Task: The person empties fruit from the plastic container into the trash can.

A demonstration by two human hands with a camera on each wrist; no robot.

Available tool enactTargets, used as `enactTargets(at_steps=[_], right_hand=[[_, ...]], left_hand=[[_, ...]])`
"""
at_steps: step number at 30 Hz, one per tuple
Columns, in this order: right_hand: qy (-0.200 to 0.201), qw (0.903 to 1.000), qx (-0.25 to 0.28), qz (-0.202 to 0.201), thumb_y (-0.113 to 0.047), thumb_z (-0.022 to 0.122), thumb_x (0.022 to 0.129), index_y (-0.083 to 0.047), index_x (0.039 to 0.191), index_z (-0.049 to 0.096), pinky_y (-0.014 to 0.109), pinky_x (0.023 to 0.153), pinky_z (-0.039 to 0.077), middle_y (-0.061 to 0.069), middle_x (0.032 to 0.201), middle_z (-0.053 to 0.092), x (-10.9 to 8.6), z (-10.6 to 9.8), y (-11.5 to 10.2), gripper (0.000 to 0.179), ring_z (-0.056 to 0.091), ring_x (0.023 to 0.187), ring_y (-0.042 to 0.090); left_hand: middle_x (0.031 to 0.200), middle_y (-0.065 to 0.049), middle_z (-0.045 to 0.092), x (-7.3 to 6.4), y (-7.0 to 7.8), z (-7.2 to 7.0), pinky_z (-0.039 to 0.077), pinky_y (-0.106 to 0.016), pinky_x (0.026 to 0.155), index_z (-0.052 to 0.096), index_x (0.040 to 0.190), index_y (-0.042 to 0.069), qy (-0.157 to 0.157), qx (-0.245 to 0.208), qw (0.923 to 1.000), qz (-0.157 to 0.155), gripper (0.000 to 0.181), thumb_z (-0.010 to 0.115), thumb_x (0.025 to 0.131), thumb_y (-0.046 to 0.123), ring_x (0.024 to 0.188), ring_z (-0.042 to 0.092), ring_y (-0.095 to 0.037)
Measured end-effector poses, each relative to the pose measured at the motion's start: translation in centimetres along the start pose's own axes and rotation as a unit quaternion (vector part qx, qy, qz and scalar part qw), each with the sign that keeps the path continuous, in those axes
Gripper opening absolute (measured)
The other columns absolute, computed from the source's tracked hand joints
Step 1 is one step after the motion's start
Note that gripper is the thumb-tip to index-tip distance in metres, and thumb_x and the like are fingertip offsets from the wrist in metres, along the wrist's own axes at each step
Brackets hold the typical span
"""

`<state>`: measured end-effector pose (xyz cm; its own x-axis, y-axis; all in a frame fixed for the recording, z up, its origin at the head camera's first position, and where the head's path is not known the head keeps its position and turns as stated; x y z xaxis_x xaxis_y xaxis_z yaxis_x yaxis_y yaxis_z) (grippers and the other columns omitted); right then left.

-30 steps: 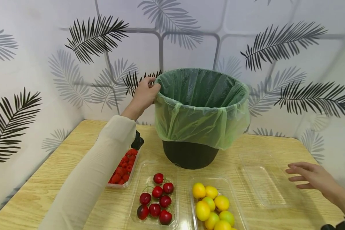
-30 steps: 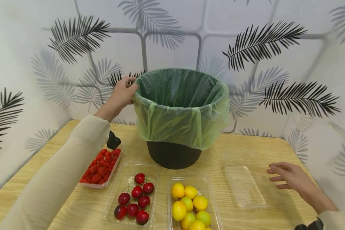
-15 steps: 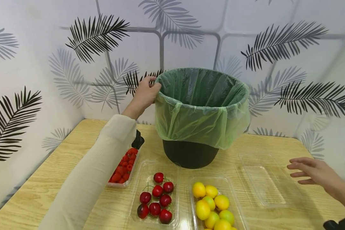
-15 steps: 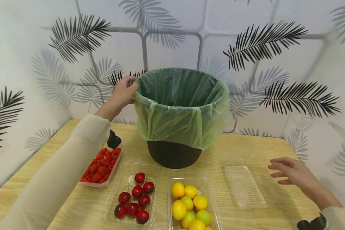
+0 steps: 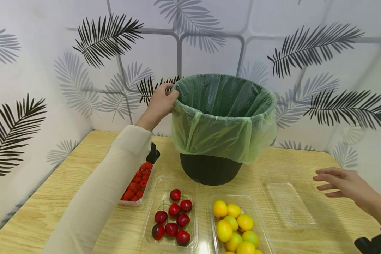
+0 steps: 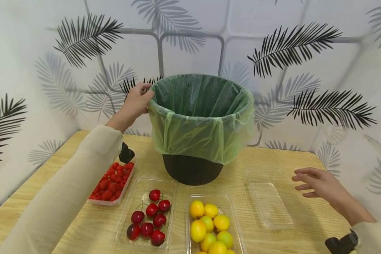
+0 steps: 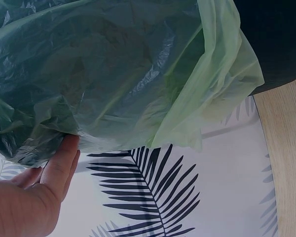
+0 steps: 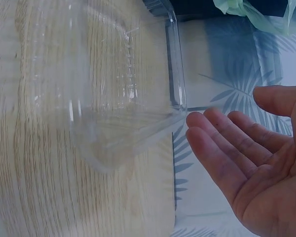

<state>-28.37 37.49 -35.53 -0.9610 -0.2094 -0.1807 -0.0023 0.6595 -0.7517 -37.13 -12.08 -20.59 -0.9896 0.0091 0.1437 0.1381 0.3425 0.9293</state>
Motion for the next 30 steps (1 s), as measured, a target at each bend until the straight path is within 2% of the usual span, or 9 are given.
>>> enactTargets(at_steps=[3,8,11,14,17,21,26,30], right_hand=[[-0.003,1.0000,0.006,0.000,-0.029,0.038,0.104,0.012,0.134,0.039,0.037,0.075,0.057,-0.021,0.104,0.062,0.0,0.3,-0.3,0.051,0.066,0.086,0.002],[-0.012,0.9999,0.012,0.002,-0.028,0.038,0.104,0.013,0.136,0.036,0.037,0.077,0.057,-0.007,0.112,0.065,0.1,0.8,-0.9,0.053,0.067,0.087,0.003],[-0.019,0.9994,0.029,-0.001,-0.028,0.039,0.104,0.010,0.135,0.039,0.036,0.077,0.057,-0.012,0.109,0.065,0.2,1.2,-1.3,0.049,0.067,0.088,0.004],[-0.030,0.9981,0.053,-0.011,-0.027,0.040,0.103,-0.003,0.131,0.049,0.034,0.076,0.057,-0.021,0.104,0.063,0.2,1.7,-1.9,0.038,0.067,0.090,0.006],[-0.055,0.9952,0.078,-0.024,-0.026,0.039,0.103,-0.022,0.123,0.054,0.031,0.076,0.057,-0.024,0.103,0.063,0.2,2.4,-2.6,0.025,0.067,0.092,0.006],[-0.097,0.9892,0.102,-0.042,-0.023,0.037,0.104,-0.033,0.119,0.053,0.029,0.078,0.056,-0.023,0.106,0.063,0.1,3.8,-3.8,0.024,0.066,0.095,0.004],[-0.117,0.9849,0.110,-0.064,-0.020,0.036,0.104,-0.032,0.121,0.053,0.027,0.078,0.056,-0.021,0.109,0.064,0.0,5.4,-5.4,0.026,0.066,0.097,0.006],[-0.129,0.9826,0.119,-0.059,-0.020,0.037,0.104,-0.022,0.127,0.051,0.028,0.079,0.056,-0.019,0.110,0.064,-0.1,6.6,-6.0,0.027,0.066,0.098,0.008]], left_hand=[[0.131,-0.015,0.046,0.1,0.0,0.0,0.049,-0.037,0.085,0.031,0.147,0.009,0.000,0.003,1.0000,0.001,0.052,0.039,0.098,0.023,0.099,0.048,-0.019],[0.130,-0.014,0.046,0.1,0.0,0.1,0.049,-0.036,0.085,0.031,0.147,0.010,-0.001,0.002,1.0000,-0.002,0.052,0.040,0.098,0.024,0.098,0.047,-0.018],[0.130,-0.014,0.046,0.1,0.0,0.1,0.050,-0.037,0.086,0.031,0.147,0.010,-0.003,0.004,1.0000,-0.004,0.052,0.040,0.098,0.024,0.098,0.048,-0.019],[0.130,-0.014,0.046,0.0,0.1,0.1,0.050,-0.037,0.086,0.031,0.147,0.010,-0.001,0.007,1.0000,-0.003,0.052,0.040,0.098,0.024,0.098,0.047,-0.019],[0.130,-0.014,0.046,0.0,0.2,0.1,0.050,-0.038,0.086,0.031,0.147,0.010,0.000,0.008,1.0000,-0.001,0.052,0.040,0.098,0.024,0.098,0.048,-0.019],[0.131,-0.014,0.046,-0.1,0.3,0.1,0.050,-0.038,0.088,0.031,0.147,0.009,0.000,0.005,1.0000,-0.002,0.052,0.040,0.098,0.023,0.101,0.048,-0.020],[0.132,-0.014,0.046,-0.1,0.2,0.0,0.050,-0.037,0.087,0.031,0.148,0.010,0.001,0.008,1.0000,-0.004,0.052,0.039,0.098,0.023,0.101,0.048,-0.020],[0.133,-0.014,0.045,0.0,0.0,0.0,0.050,-0.039,0.090,0.031,0.148,0.010,0.001,0.006,0.9999,-0.009,0.053,0.039,0.097,0.023,0.105,0.049,-0.021]])
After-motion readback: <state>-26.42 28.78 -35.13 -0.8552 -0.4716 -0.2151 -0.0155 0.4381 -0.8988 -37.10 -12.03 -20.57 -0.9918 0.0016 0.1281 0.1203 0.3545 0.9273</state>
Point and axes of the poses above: each hand's wrist, its own x-axis towards the middle knuckle, its own z-axis out of the palm, y = z × x, the point moved 8 cm from there along x, towards the middle knuckle
